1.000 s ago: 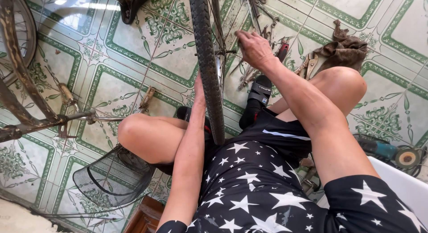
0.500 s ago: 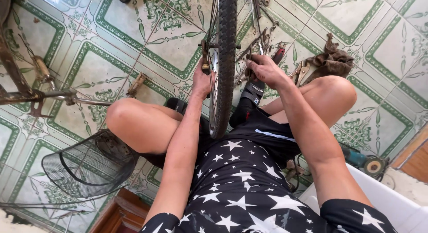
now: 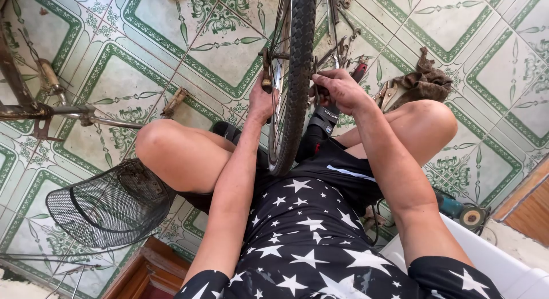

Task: The person works on a bicycle wheel by hand and using a small tool, turning the wheel and manipulating spokes and the rim while seated on the floor.

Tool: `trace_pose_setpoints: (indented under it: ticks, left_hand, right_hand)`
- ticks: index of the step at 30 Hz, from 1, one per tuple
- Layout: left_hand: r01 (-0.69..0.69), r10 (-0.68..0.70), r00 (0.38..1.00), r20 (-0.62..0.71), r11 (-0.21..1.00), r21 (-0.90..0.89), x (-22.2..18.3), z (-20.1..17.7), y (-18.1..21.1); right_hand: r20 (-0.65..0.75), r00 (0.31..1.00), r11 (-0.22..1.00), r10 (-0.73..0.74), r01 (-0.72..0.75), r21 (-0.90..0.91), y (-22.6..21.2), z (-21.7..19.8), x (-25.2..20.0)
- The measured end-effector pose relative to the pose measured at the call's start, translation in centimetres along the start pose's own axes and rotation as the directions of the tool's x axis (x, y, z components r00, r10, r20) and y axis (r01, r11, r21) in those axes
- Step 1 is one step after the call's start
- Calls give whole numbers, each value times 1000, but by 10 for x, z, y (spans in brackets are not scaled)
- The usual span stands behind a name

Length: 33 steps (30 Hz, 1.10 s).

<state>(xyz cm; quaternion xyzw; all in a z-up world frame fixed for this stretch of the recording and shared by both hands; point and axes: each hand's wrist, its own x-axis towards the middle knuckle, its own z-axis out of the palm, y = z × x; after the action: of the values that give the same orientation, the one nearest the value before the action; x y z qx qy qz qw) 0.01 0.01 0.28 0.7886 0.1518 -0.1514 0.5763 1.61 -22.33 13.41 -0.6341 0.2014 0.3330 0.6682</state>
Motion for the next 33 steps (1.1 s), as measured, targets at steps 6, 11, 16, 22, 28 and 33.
trace_pose_setpoints:
  ticks: [6,11,16,22,28,33]
  left_hand:
    - [-9,9,1000,-5,1000,4,1,2,-5]
    - [-59,59,998,-16,998,18,3,3,-11]
    - [-93,93,995,-21,996,1,6,5,-17]
    - [-33,33,999,-11,999,-16,3,4,-9]
    - [-52,52,999,-13,999,-5,2,3,-9]
    - [-80,79,997,-27,996,-34,2,3,-9]
  right_hand:
    - [-22,999,994,34,-37,-104,-1,2,6]
    - [-33,998,987,45,-50,-152,-1,7,3]
    - [-55,998,979,10,-21,-203,-5,10,0]
    - [-50,998,989,38,-45,-141,-12,8,1]
    - [-65,997,991,50,-58,-117,-12,8,5]
    - [-52,997,991,51,-57,-123,-12,9,6]
